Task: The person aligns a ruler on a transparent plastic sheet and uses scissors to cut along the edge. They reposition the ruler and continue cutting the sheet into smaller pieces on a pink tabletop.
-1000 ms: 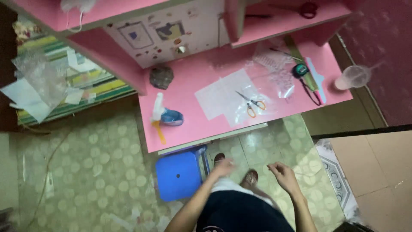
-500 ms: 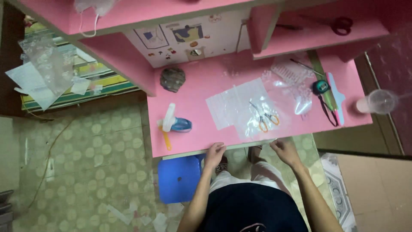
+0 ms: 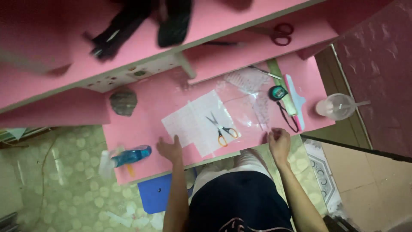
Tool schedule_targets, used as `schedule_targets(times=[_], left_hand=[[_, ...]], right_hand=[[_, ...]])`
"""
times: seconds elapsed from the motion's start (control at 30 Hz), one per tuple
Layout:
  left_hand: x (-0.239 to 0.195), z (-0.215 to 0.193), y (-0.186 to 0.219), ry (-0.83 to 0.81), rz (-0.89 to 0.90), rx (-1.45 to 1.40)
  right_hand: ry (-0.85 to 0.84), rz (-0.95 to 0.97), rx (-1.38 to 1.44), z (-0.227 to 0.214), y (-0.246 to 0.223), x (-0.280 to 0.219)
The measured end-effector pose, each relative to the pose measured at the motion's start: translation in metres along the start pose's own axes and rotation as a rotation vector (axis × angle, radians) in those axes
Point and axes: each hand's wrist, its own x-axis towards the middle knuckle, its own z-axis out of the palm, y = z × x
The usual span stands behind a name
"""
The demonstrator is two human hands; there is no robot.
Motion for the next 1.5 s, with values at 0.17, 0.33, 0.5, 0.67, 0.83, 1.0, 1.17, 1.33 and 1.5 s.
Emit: schedule_targets(times=[0.17,0.33,0.5,0.67,0.83,1.0,1.17,1.33,1.5], left_hand=[[-0.013,-0.061,0.098,-0.367,-0.129,0.265],[-0.049,-0.069,0.15,-0.468,0.195,0.451],[-0.071,-0.064,0.169,-0.642,0.271,0.512],[-0.043,-0.08,0.152,-0.666,0.219,0.479],[-0.018,-0.074,0.115,-0.606,0.183,0.426],[-0.008,-0.049,0.099,-0.584,0.158,0.395],[-0.027,-0.003,0.082,-0.434,0.144,0.251],[-0.069,-0.034,0.128,-0.189,0.253,-0.001],[-0.141,-0.074,0.185,-0.46,0.763,-0.303]], right_hand=[[-0.024,0.008,0.09,0.01,0.004,0.043],[-0.131,0.082,0.125,0.044,0.025,0.071],[-0.084,-0.175,0.143,0.042,0.01,0.07],[-0.341,-0.102,0.492,0.015,-0.031,0.074],[-0.496,0.44,1.276,-0.02,-0.094,0.067],[-0.368,0.896,1.796,-0.058,-0.123,0.059],[-0.277,0.825,1.851,-0.086,-0.141,0.029],[-0.338,0.672,1.831,-0.085,-0.125,0.003],[-0.121,0.755,2.123,-0.103,-0.159,-0.012]])
